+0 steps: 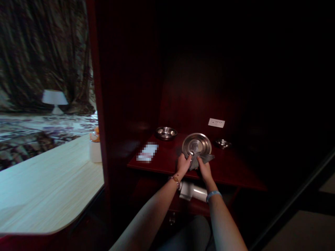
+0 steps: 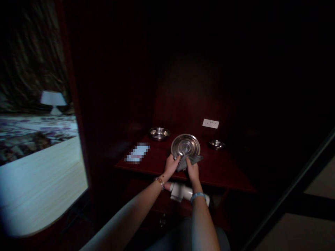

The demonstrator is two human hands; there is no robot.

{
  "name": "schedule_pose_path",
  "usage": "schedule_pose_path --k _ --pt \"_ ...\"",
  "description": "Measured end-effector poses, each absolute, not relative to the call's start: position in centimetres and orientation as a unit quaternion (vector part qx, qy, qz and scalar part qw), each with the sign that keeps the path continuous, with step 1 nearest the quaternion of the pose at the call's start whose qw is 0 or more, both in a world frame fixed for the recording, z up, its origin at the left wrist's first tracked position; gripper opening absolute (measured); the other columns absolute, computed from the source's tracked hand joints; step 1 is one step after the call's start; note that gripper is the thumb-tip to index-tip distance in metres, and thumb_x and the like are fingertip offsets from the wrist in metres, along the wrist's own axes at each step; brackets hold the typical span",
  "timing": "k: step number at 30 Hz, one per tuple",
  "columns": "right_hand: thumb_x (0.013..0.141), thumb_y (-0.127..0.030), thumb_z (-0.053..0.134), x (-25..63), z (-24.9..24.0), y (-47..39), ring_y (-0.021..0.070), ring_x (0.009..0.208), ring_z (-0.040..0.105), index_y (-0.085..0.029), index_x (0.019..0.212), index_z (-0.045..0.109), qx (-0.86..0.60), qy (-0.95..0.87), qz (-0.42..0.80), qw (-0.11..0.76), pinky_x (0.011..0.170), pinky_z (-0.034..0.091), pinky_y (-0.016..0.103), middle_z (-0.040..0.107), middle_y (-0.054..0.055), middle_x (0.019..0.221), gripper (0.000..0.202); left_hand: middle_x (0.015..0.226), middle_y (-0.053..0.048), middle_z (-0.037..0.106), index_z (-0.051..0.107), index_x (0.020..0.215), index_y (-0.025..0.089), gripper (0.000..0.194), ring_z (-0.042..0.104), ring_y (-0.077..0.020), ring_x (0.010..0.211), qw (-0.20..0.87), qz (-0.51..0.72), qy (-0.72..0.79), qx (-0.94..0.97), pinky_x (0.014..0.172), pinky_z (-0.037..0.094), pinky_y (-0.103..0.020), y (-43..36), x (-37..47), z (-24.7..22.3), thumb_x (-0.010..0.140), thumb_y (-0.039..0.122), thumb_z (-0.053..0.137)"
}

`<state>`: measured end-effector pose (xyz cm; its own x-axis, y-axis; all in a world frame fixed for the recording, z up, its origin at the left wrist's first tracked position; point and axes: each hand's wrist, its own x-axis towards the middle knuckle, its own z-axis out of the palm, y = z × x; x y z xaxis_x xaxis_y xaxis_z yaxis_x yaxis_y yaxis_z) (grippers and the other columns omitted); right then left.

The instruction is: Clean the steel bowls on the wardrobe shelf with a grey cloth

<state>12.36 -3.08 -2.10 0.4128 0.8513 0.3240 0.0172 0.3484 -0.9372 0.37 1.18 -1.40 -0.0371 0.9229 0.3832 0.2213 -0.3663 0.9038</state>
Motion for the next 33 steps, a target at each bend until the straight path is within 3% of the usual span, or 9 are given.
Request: schedule_pose_path --k 16,33 --pt "0.067 -0.062 0.072 12.3 -2.1 -3.0 0.0160 0.052 0.058 -0.017 0.083 0.065 -0.494 -0.452 0.303 0.678 0.049 0.046 0.028 0.068 0.002 0.065 0.048 0.081 -0.010 0.074 0.068 0.080 0.014 0.014 0.069 -0.0197 0.074 0.332 0.593 0.450 0.580 0.065 0.046 -0.025 2.3 0.6 -2.3 0.079 0.027 0.064" --pt "0.067 -0.061 0.071 12.5 -2.2 -2.8 0.0172 0.056 0.059 -0.016 0.089 0.067 -0.491 -0.447 0.296 0.687 0.051 0.046 0.028 0.070 0.003 0.071 0.050 0.086 -0.011 0.073 0.066 0.086 0.014 0.016 0.068 -0.0198 0.078 0.320 0.601 0.443 0.583 0.070 0.047 -0.027 1.8 0.5 -2.1 0.083 0.028 0.059"
